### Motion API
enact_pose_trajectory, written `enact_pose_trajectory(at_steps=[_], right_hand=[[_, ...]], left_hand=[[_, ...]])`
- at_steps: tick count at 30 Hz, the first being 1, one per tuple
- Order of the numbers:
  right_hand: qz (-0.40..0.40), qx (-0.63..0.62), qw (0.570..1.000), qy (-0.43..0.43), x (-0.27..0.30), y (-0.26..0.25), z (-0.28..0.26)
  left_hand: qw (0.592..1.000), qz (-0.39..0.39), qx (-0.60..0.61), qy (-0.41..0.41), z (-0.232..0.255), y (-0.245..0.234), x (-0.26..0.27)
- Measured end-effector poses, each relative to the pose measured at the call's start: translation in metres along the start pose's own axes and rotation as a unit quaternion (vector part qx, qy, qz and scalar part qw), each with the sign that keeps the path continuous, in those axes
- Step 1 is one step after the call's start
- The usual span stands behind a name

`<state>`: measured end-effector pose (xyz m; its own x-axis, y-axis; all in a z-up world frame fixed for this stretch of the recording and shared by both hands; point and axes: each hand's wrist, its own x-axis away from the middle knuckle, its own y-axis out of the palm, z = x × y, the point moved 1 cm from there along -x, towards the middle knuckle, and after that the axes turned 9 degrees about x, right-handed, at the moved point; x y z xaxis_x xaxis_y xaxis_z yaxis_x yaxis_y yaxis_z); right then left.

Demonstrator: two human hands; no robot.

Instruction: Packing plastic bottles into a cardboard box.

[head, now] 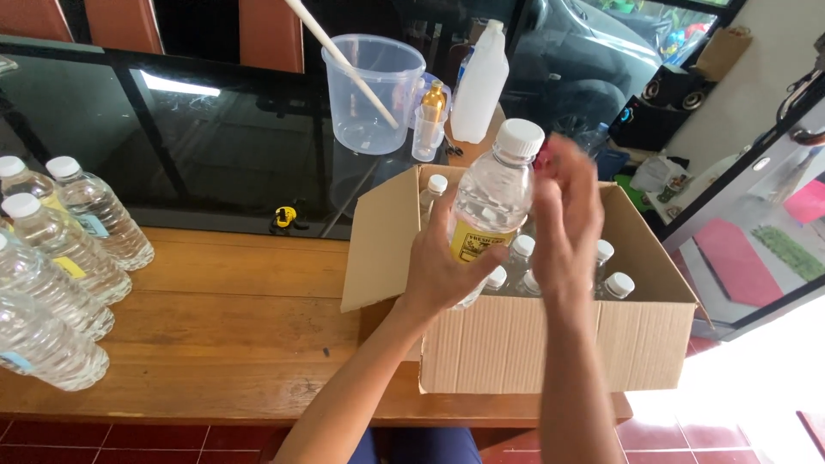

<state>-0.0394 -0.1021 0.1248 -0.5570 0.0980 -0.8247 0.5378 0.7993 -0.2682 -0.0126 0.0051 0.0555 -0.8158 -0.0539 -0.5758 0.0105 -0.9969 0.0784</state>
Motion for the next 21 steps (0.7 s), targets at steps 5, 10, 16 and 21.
enact_pose_trajectory(at_steps=[5,10,16,21], right_hand=[[-0.221,0.205,0.952,0.045,-0.051,-0.024,-0.040],[-0.300,0.326,0.885,0.144,-0.077,-0.047,-0.064],[-0.243,0.374,0.889,0.106,-0.095,-0.084,-0.032],[-0.185,0.455,0.868,0.068,-0.112,-0.105,0.007]], left_hand=[[0.996,-0.049,-0.071,0.019,-0.001,-0.006,0.001],[0.988,-0.094,-0.114,-0.036,0.015,0.007,-0.002],[0.977,-0.196,-0.079,0.001,0.026,0.047,-0.030],[0.950,-0.248,-0.024,0.189,0.012,0.097,-0.066]])
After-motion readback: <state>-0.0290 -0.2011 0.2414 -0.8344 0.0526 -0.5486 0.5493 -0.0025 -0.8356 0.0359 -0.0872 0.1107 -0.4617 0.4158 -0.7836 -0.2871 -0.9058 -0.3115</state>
